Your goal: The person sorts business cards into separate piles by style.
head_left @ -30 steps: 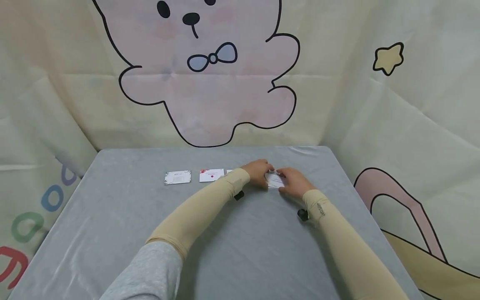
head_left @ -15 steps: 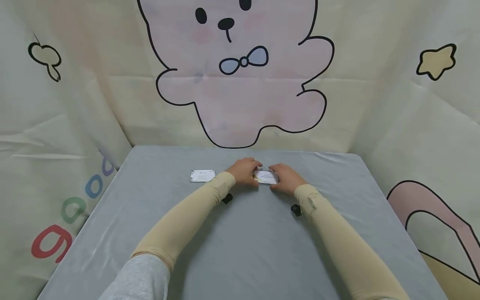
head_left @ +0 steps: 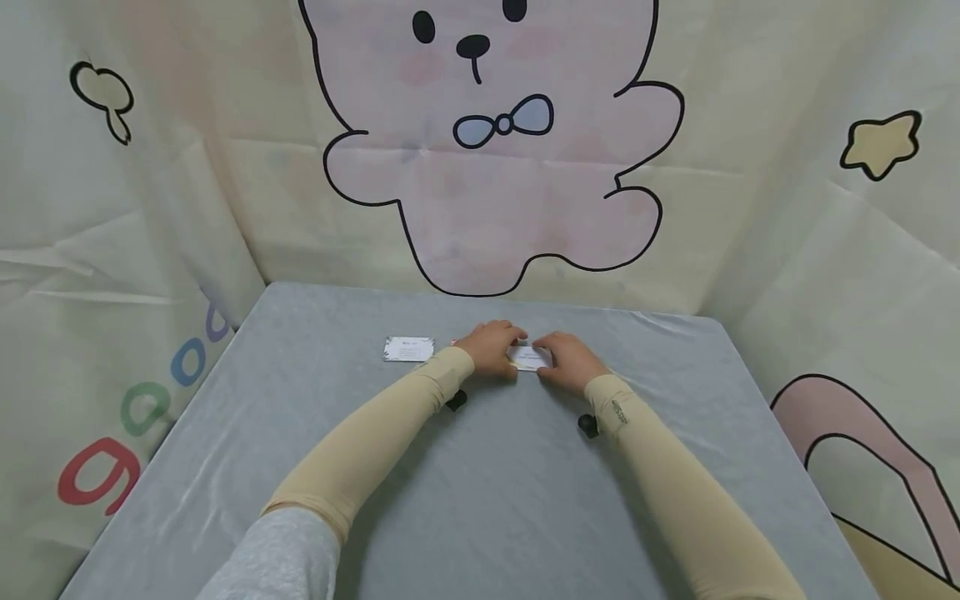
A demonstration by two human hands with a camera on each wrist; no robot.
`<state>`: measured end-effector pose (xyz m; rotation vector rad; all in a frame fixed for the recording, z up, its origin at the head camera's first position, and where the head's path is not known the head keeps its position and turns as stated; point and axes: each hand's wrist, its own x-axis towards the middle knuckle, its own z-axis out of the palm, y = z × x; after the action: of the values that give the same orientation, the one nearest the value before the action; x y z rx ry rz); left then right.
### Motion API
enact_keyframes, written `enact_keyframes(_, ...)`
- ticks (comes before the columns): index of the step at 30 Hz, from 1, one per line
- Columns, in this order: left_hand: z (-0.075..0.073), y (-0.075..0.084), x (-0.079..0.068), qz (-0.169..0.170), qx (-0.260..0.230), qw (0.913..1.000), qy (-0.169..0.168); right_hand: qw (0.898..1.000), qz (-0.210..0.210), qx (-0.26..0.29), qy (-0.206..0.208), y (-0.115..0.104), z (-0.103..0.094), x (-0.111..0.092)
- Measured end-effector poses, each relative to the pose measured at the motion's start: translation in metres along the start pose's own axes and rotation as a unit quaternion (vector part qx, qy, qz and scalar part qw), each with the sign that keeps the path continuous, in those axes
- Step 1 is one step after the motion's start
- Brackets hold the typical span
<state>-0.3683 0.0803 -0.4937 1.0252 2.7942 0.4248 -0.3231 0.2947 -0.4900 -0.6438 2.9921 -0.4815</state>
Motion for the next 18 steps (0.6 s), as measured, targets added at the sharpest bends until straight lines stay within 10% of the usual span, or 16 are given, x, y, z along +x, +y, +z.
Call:
enact_keyframes(11, 0.004, 0.008, -0.009, -0.013, 0.001, 0.9986, 0.052, 1.000, 0.010, 0.002, 0.019, 0.006, 0.004, -0.001)
enact_keyframes(18, -0.026, -0.019, -0.070, -0.063, -0.029, 0.9875, 0.141, 0.993, 0.055, -0.043, 0.096, 0.035, -0.027, -0.044)
